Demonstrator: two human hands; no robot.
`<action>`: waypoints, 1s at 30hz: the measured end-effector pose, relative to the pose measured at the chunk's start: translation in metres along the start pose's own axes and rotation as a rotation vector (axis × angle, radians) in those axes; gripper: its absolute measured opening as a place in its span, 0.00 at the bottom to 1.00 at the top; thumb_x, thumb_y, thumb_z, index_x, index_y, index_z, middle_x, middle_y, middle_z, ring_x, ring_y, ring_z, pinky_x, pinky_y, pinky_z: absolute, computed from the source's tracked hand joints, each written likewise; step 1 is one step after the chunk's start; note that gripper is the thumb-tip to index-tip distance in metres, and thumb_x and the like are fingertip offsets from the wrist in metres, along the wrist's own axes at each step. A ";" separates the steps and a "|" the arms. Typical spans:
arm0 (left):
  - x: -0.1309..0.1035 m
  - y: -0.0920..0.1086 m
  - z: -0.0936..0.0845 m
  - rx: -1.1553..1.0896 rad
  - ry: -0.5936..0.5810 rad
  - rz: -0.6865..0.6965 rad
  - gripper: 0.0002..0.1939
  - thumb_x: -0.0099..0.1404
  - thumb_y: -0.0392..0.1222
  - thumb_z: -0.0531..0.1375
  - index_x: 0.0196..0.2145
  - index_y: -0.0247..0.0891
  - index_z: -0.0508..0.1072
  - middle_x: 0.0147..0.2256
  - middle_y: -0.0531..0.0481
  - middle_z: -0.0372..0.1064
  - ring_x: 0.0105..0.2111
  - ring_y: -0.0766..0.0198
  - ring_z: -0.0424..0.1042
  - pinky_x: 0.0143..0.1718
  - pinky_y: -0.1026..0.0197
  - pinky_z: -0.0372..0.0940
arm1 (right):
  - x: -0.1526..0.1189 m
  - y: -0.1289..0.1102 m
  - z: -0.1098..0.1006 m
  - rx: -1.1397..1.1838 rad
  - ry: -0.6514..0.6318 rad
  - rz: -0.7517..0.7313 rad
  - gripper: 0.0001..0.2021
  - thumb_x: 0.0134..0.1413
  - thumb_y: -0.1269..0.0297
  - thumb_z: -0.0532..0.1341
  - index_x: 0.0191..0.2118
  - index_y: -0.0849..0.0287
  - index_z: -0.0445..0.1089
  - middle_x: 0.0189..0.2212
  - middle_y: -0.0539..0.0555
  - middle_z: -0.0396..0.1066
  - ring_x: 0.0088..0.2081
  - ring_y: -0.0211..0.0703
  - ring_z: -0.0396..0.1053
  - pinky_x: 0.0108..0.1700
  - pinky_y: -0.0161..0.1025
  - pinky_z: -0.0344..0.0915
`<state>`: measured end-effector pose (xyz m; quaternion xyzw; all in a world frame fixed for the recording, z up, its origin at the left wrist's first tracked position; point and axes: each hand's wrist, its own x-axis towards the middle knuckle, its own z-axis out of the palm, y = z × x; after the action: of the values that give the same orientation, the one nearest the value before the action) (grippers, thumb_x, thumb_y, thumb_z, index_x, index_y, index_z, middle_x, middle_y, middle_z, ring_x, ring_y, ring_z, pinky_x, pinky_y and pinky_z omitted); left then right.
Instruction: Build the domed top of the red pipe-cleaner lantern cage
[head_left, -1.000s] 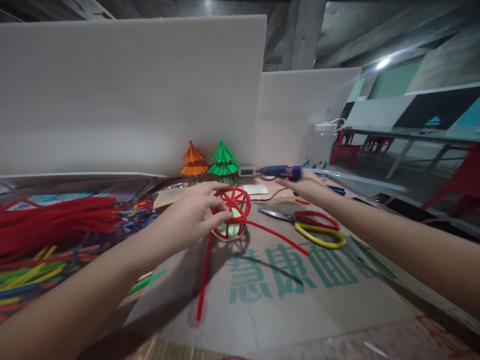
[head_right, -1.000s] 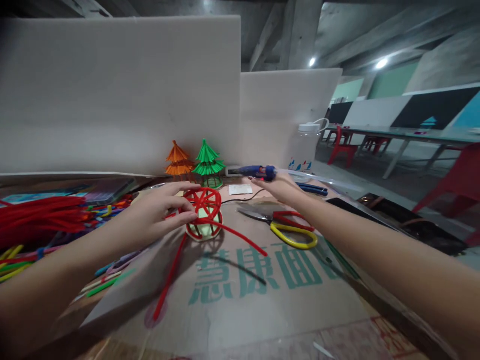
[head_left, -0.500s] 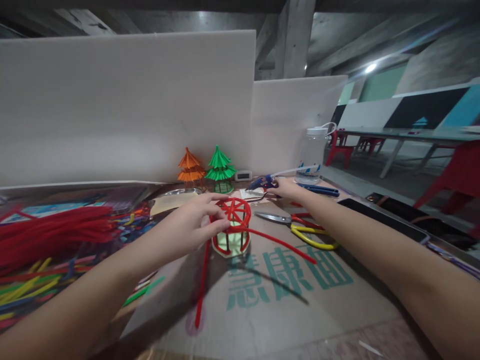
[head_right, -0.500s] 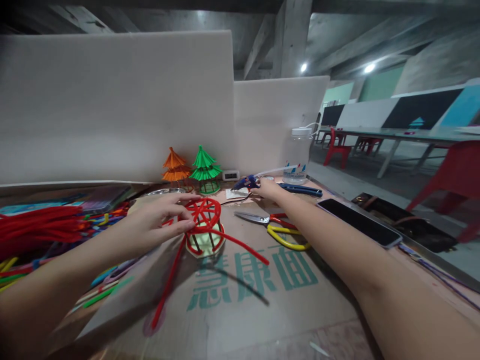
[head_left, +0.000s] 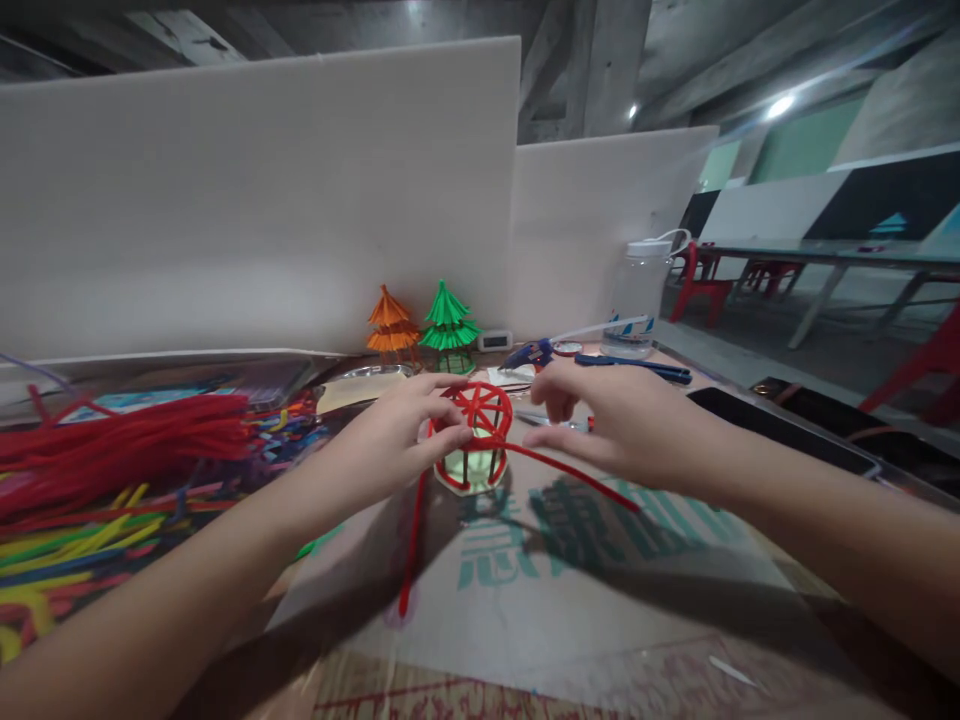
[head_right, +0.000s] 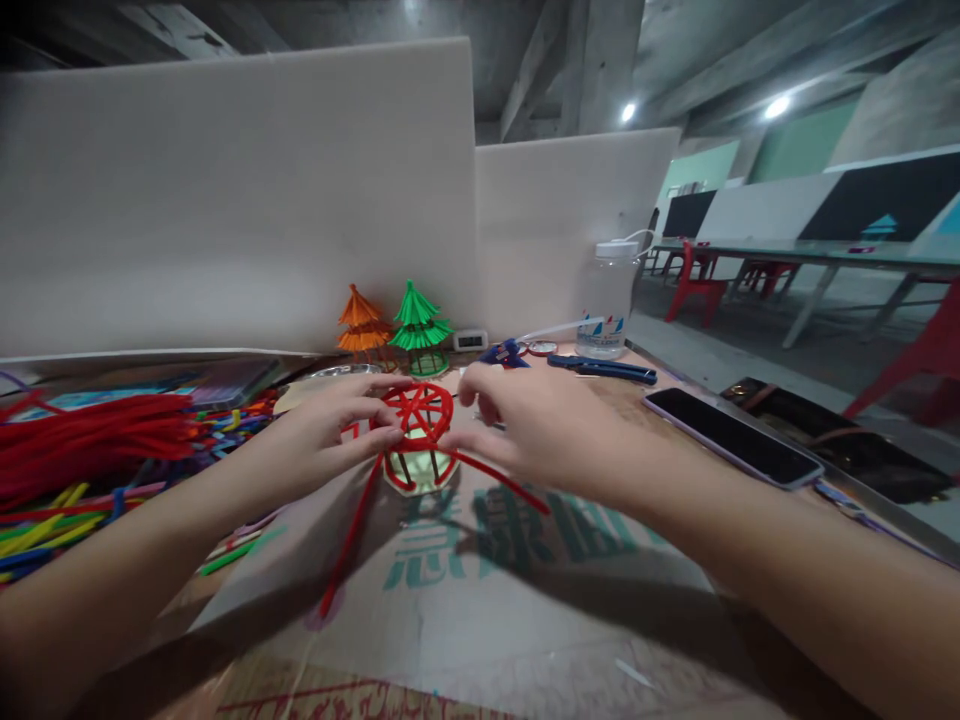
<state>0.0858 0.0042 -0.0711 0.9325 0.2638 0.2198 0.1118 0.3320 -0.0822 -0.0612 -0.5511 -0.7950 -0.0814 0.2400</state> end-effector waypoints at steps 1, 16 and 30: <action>0.000 0.001 0.000 0.007 0.004 0.015 0.16 0.72 0.50 0.56 0.33 0.42 0.79 0.62 0.47 0.67 0.61 0.51 0.65 0.63 0.45 0.60 | -0.004 -0.009 0.001 -0.082 0.021 -0.074 0.16 0.56 0.48 0.67 0.39 0.56 0.71 0.31 0.53 0.77 0.32 0.47 0.72 0.33 0.39 0.60; -0.002 0.010 0.005 -0.023 0.054 -0.005 0.14 0.71 0.48 0.58 0.33 0.41 0.80 0.61 0.46 0.69 0.61 0.50 0.66 0.63 0.44 0.60 | -0.015 -0.019 0.014 -0.321 0.129 -0.334 0.11 0.62 0.78 0.55 0.43 0.59 0.72 0.40 0.59 0.77 0.31 0.42 0.69 0.31 0.38 0.56; -0.002 0.006 0.010 -0.130 0.042 -0.006 0.15 0.72 0.49 0.56 0.33 0.42 0.79 0.60 0.47 0.68 0.61 0.52 0.66 0.63 0.46 0.61 | 0.005 0.007 0.030 0.143 0.112 -0.194 0.10 0.64 0.72 0.56 0.39 0.59 0.75 0.37 0.55 0.79 0.36 0.41 0.72 0.40 0.37 0.62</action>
<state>0.0920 -0.0030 -0.0789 0.9176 0.2539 0.2559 0.1673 0.3284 -0.0632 -0.0862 -0.4476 -0.8339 -0.0781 0.3135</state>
